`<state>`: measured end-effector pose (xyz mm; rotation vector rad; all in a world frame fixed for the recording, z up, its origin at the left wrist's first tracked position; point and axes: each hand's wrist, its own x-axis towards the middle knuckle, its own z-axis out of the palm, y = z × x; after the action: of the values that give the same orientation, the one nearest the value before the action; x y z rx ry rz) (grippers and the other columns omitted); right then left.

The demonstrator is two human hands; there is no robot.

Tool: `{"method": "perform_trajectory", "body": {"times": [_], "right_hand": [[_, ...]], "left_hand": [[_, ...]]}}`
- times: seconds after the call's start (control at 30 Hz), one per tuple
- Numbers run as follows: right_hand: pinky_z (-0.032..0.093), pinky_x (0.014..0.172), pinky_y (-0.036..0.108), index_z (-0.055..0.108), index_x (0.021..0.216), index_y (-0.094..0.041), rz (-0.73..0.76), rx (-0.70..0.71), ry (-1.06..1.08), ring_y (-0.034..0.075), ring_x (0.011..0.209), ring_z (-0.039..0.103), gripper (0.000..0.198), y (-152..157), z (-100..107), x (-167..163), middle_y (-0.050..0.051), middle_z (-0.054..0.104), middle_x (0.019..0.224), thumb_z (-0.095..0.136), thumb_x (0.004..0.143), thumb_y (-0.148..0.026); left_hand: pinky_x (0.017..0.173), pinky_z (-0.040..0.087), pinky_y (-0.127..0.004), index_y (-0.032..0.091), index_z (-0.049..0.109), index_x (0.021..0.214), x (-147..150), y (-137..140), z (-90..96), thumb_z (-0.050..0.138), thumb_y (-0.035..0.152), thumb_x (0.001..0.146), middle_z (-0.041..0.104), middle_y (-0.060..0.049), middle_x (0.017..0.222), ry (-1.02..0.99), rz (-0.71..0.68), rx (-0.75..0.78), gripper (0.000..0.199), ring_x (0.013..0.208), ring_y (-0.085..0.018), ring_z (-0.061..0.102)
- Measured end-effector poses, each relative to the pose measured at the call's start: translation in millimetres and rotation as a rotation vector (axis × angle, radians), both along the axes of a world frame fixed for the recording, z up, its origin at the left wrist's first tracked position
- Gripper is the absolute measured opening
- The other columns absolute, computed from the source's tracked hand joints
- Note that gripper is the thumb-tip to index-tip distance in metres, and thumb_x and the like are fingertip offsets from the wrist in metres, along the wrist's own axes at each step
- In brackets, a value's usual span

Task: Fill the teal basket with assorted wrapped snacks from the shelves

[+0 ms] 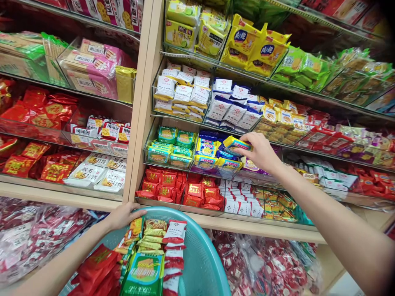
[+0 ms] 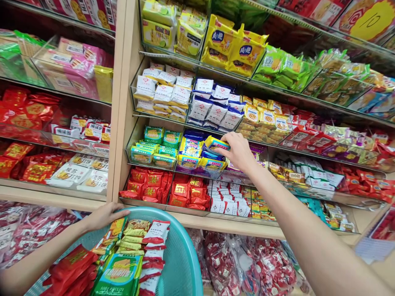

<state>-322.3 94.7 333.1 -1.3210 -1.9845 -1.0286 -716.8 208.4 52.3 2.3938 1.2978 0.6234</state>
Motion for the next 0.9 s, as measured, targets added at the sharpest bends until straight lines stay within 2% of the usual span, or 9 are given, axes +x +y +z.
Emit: {"method": "perform_trajectory", "body": {"times": [0.1,0.2,0.27,0.37,0.43,0.5,0.6,0.73,0.9], "right_hand": [[0.039,0.076,0.036,0.054,0.088,-0.02,0.125,-0.006,0.098,0.024,0.087,0.053,0.029,-21.0,-13.2,-25.5,0.008,0.06,0.093,0.054,0.083,-0.049],[0.039,0.069,0.032,0.054,0.088,-0.02,0.222,-0.14,0.24,0.02,0.078,0.054,0.028,-44.2,-47.6,-59.6,0.005,0.061,0.088,0.056,0.082,-0.047],[0.038,0.063,0.028,0.053,0.086,-0.02,0.266,-0.329,0.327,0.017,0.07,0.053,0.026,-58.5,-79.5,-82.1,0.002,0.06,0.081,0.056,0.083,-0.046],[0.035,0.06,0.024,0.054,0.084,-0.021,0.291,-0.749,0.371,0.013,0.067,0.051,0.024,-75.9,-129.5,-108.4,-0.002,0.059,0.076,0.059,0.081,-0.044],[0.034,0.059,0.022,0.054,0.081,-0.02,0.255,-0.992,0.37,0.013,0.069,0.05,0.025,-83.6,-159.0,-118.9,-0.004,0.058,0.075,0.064,0.078,-0.043],[0.032,0.058,0.021,0.054,0.079,-0.02,0.182,-1.168,0.378,0.012,0.071,0.049,0.028,-87.3,-184.4,-123.3,-0.004,0.057,0.076,0.069,0.072,-0.043],[0.03,0.053,0.02,0.054,0.073,-0.019,0.07,-1.36,0.429,0.011,0.068,0.048,0.032,-85.0,-215.3,-121.5,-0.005,0.055,0.071,0.076,0.062,-0.04],[0.024,0.047,0.021,0.052,0.065,-0.018,-0.037,-1.457,0.439,0.008,0.056,0.04,0.035,-74.0,-240.0,-114.6,-0.007,0.047,0.06,0.079,0.055,-0.038],[0.017,0.045,0.025,0.041,0.05,-0.019,-0.028,-1.556,0.352,0.007,0.05,0.026,0.045,-64.2,-249.9,-118.6,-0.009,0.03,0.05,0.079,0.053,-0.043]], "left_hand": [[0.06,0.039,-0.026,0.021,0.063,0.076,0.5,-0.4,0.9,0.036,0.068,0.08,0.067,-0.004,0.074,0.005,0.008,-0.001,0.054,0.074,-0.024,0.062],[0.06,0.039,-0.026,0.02,0.065,0.08,1.2,-2.3,3.2,0.037,0.066,0.081,0.068,-0.004,0.076,-0.002,0.002,-0.023,0.054,0.074,-0.023,0.062],[0.061,0.04,-0.026,0.02,0.065,0.081,1.7,-3.6,5.1,0.037,0.065,0.081,0.068,-0.004,0.076,0.0,-0.014,-0.041,0.054,0.074,-0.023,0.062],[0.063,0.04,-0.025,0.019,0.064,0.081,2.3,-4.0,7.3,0.037,0.065,0.081,0.067,-0.004,0.076,0.02,-0.03,-0.034,0.053,0.074,-0.023,0.061],[0.064,0.04,-0.025,0.019,0.063,0.08,2.7,-3.3,7.5,0.037,0.066,0.081,0.066,-0.003,0.075,0.035,-0.02,-0.021,0.054,0.074,-0.023,0.061],[0.063,0.039,-0.025,0.02,0.064,0.08,2.9,-2.8,6.9,0.037,0.067,0.08,0.066,-0.003,0.074,0.044,-0.007,-0.024,0.054,0.073,-0.022,0.061],[0.062,0.039,-0.025,0.019,0.065,0.082,3.1,-3.6,6.3,0.038,0.068,0.08,0.066,-0.002,0.075,0.048,-0.007,-0.03,0.056,0.073,-0.022,0.061],[0.064,0.04,-0.025,0.018,0.066,0.084,3.3,-5.9,7.6,0.038,0.067,0.08,0.068,-0.004,0.078,0.037,-0.015,-0.03,0.057,0.074,-0.022,0.062],[0.061,0.039,-0.025,0.019,0.066,0.083,4.0,-5.0,7.9,0.037,0.067,0.08,0.068,-0.003,0.075,0.049,-0.005,-0.023,0.057,0.072,-0.021,0.061]]}}
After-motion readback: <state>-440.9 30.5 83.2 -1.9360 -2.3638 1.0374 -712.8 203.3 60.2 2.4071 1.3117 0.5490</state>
